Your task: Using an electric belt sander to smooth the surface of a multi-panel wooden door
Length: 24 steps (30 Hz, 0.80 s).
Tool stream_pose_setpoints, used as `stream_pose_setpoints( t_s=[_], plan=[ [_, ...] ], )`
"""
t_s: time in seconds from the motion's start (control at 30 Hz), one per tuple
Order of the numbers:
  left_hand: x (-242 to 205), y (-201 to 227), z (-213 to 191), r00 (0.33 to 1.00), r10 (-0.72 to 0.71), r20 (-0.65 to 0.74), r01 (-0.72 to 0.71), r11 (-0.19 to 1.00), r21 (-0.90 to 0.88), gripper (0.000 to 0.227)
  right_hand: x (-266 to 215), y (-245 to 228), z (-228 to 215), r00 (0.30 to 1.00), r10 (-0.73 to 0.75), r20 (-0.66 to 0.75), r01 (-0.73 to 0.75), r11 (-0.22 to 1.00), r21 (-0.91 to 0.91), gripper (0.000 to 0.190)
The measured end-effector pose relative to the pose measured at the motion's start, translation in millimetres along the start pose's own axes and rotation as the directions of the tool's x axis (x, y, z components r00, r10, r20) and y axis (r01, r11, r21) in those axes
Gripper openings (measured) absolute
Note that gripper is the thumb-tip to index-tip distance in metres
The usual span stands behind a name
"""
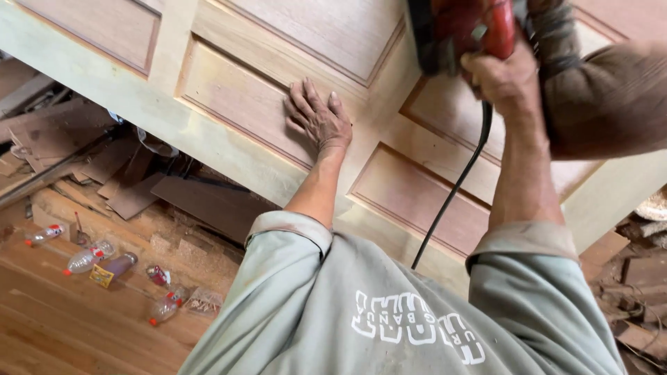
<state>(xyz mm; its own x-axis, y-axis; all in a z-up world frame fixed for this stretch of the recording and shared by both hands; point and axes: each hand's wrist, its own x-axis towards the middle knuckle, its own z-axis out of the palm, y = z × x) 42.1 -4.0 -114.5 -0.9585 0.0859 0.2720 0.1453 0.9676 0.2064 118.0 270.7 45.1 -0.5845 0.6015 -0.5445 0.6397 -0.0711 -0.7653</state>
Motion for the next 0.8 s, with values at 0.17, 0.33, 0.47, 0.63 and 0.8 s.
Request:
stream_pose_setpoints(
  t_s=[0.17, 0.33, 0.47, 0.63, 0.8],
  plan=[
    [-2, -3, 2, 0.998, -0.011, 0.054, 0.011, 1.000, -0.001, 0.060, 6, -12, -25, 0.993, -0.058, 0.104, 0.059, 0.998, -0.004, 0.036],
    [-3, -4, 5, 0.999, -0.009, 0.051, 0.010, 1.000, -0.013, 0.060, 6, 0, -13, 0.994, -0.038, 0.102, 0.034, 0.999, 0.035, 0.036],
    [-3, -7, 13, 1.000, -0.014, -0.008, 0.014, 0.999, -0.049, 0.061, -33, -10, 5, 0.989, 0.042, 0.144, -0.042, 0.999, -0.006, 0.042],
    [3, -28, 5, 0.995, -0.093, -0.042, 0.078, 0.960, -0.268, 0.053, -73, 36, 27, 0.982, 0.126, 0.140, -0.095, 0.974, -0.207, 0.045],
    [14, -14, -98, 0.952, 0.304, 0.026, -0.184, 0.640, -0.746, 0.056, -114, 101, 63, 0.934, -0.224, 0.279, 0.201, 0.973, 0.110, 0.058]
  ],
)
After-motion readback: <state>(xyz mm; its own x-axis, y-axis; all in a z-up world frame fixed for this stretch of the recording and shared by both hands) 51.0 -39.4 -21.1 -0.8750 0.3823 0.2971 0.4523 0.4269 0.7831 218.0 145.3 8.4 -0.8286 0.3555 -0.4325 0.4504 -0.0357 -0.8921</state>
